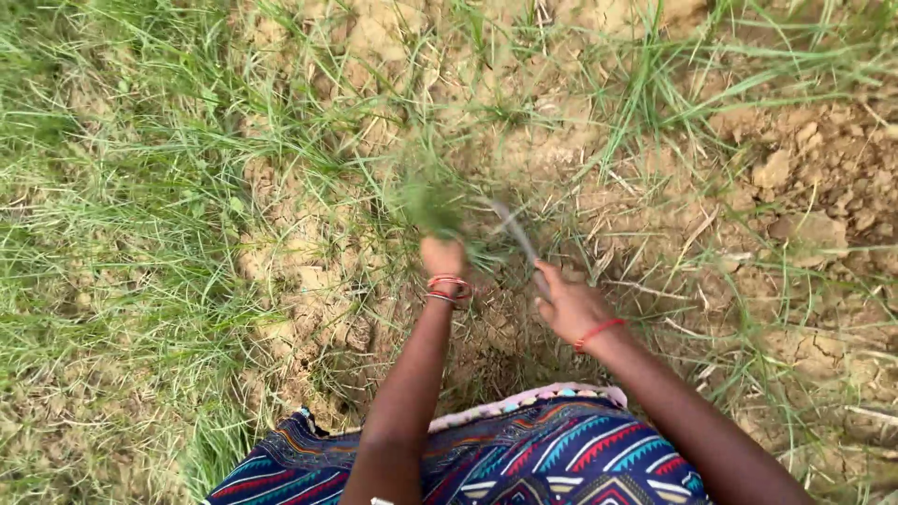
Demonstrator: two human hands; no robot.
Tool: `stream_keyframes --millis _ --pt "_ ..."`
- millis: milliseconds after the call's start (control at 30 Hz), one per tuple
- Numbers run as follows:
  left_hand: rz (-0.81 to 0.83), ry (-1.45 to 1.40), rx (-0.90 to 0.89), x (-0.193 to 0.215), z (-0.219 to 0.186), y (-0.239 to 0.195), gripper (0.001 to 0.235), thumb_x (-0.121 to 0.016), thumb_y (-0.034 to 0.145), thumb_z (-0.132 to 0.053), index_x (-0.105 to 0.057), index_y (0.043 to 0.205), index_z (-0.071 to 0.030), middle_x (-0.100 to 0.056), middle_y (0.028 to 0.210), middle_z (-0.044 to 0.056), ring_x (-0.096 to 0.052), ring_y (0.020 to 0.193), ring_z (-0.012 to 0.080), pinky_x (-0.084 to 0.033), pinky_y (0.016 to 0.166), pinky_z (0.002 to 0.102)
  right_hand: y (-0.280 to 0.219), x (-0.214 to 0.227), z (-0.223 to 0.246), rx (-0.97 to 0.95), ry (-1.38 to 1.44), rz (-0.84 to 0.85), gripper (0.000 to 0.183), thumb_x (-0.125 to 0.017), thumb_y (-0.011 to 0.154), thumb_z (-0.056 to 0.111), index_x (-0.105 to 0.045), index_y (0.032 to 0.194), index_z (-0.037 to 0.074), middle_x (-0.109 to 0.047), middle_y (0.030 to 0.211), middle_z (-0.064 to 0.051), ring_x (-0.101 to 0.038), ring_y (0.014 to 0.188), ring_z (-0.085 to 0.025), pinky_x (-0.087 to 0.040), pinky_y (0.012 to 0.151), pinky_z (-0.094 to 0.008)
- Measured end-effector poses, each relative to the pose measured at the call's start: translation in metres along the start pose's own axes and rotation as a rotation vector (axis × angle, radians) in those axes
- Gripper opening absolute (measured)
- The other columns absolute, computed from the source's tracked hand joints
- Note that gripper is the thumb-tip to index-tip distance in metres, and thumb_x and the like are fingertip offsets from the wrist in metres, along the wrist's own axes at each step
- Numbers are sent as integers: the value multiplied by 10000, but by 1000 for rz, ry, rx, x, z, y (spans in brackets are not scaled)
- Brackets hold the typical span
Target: Cutting grass using a handheld sickle in an open field.
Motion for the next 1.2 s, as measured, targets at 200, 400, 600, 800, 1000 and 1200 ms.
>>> stream_keyframes --millis 200,400,600,800,1000,1200 --pt "-361 -6 -83 -5 24 86 529 -814 793 -502 -732 1060 -52 -764 1008 199 -717 944 399 -564 826 496 63 3 66 -158 -120 162 468 -360 1076 357 -444 1454 94 -728 924 -224 -730 850 -394 -569 770 -518" --pt "-259 311 273 -46 38 146 688 -835 767 -501 -646 1216 -15 -720 1061 212 -708 970 382 -578 777 480 103 -45 70 -90 -175 87 513 -209 1095 287 -524 1340 -34 -710 1029 -268 -714 961 -421 -564 833 -532" --pt "-328 67 -3 -63 65 149 296 -682 959 -271 -742 1115 -26 -756 981 220 -730 892 392 -567 793 483 62 -7 108 -273 68 240 539 -153 1116 321 -535 1324 4 -684 1050 -220 -691 942 -309 -540 795 -430" --pt "-390 -260 477 -17 34 100 711 -946 748 -463 -674 1024 133 -729 982 259 -703 863 380 -551 846 457 26 -16 25 151 -182 89 618 -598 930 290 -371 1461 69 -717 992 -236 -704 866 -337 -569 807 -481" --pt "-233 -634 -218 -4 -48 67 837 -949 673 -507 -615 1191 59 -728 1117 199 -701 999 350 -557 903 447 37 34 70 -125 -130 136 702 -525 979 301 -230 1602 166 -725 994 -228 -729 898 -394 -588 848 -515" --pt "-314 -124 -136 -47 -36 109 740 -899 654 -488 -659 1172 -18 -754 1048 211 -717 1005 433 -568 867 503 86 -20 62 -177 -165 91 537 -215 1153 372 -553 1314 -13 -701 1065 -304 -706 977 -447 -528 921 -550"
Point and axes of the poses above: each hand's wrist, its own y-axis towards the middle knuckle, its own x-axis out of the back of the hand, z = x × y, the point moved 2 cm from there along y, towards the middle knuckle
